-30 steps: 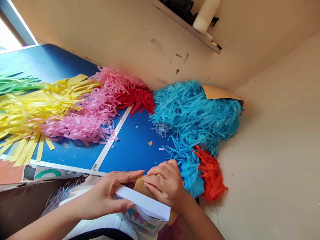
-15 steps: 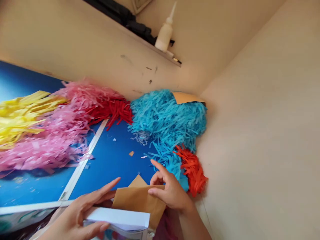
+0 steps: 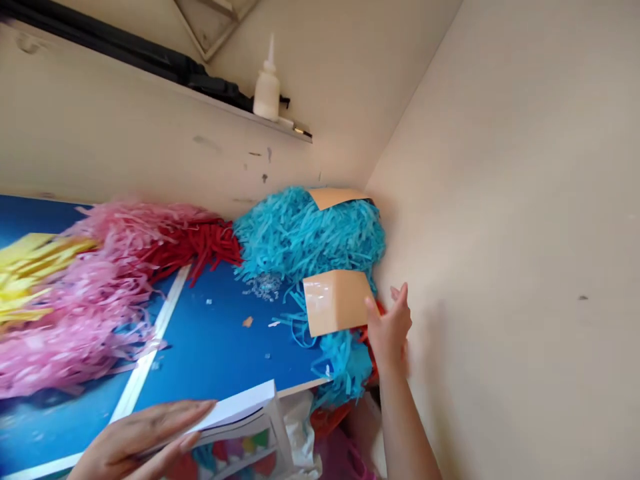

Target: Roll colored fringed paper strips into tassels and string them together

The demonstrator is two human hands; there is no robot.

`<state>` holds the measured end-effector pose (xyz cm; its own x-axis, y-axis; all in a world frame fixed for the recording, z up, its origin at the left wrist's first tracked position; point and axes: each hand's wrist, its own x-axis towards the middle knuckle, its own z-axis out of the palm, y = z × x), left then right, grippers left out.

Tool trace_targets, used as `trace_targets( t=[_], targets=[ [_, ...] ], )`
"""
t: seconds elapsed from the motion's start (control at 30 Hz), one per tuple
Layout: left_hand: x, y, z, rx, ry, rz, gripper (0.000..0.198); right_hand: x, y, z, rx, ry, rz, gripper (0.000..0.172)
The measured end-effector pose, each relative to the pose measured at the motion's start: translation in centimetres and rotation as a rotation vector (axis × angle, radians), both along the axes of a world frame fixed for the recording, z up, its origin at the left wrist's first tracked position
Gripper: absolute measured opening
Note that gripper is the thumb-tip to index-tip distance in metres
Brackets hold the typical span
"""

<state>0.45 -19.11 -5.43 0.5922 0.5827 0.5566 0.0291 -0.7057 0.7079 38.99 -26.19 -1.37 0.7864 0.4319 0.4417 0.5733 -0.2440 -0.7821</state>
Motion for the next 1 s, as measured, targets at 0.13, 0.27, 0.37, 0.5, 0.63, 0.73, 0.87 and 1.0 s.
trace_targets(
  t=[0.13,0.27,0.37,0.5,0.63,0.73,0.87,1.0],
  targets=[
    [0.8,0.0,3.3,-0.024,-0.025,-0.019,0.027,-10.0,-2.9,-1.2,-0.041,0.054,0.993,0.103],
    [0.7,-0.4,4.2,-0.031,0.043,-0.055,0.026,-15.9,-2.8,-2.5,-0.008,0.344,1.146,0.092],
    [0.0,-0.7,3.6,0.023,0.085,-0.038,0.026,-16.8,-2.0,-3.2,0.016,0.546,1.070,0.095],
    [-0.5,-0.9,2.9,0.108,0.051,0.020,0.028,-17.0,-1.9,-3.6,0.053,0.619,1.066,0.093],
    [-0.4,-1.1,2.7,0.101,0.042,0.034,0.025,-17.5,-2.1,-3.7,0.076,0.632,1.054,0.086],
    [-0.3,-1.1,2.6,0.097,0.057,0.029,0.026,-17.7,-2.0,-3.8,0.088,0.627,1.052,0.086],
    [-1.2,-1.3,4.3,0.148,0.083,0.043,0.027,-18.1,-2.0,-2.2,0.164,0.638,1.124,0.089],
    [-2.9,-2.1,10.0,0.309,0.123,0.109,0.028,-18.7,-1.6,2.8,0.301,0.491,1.259,0.090]
  ],
)
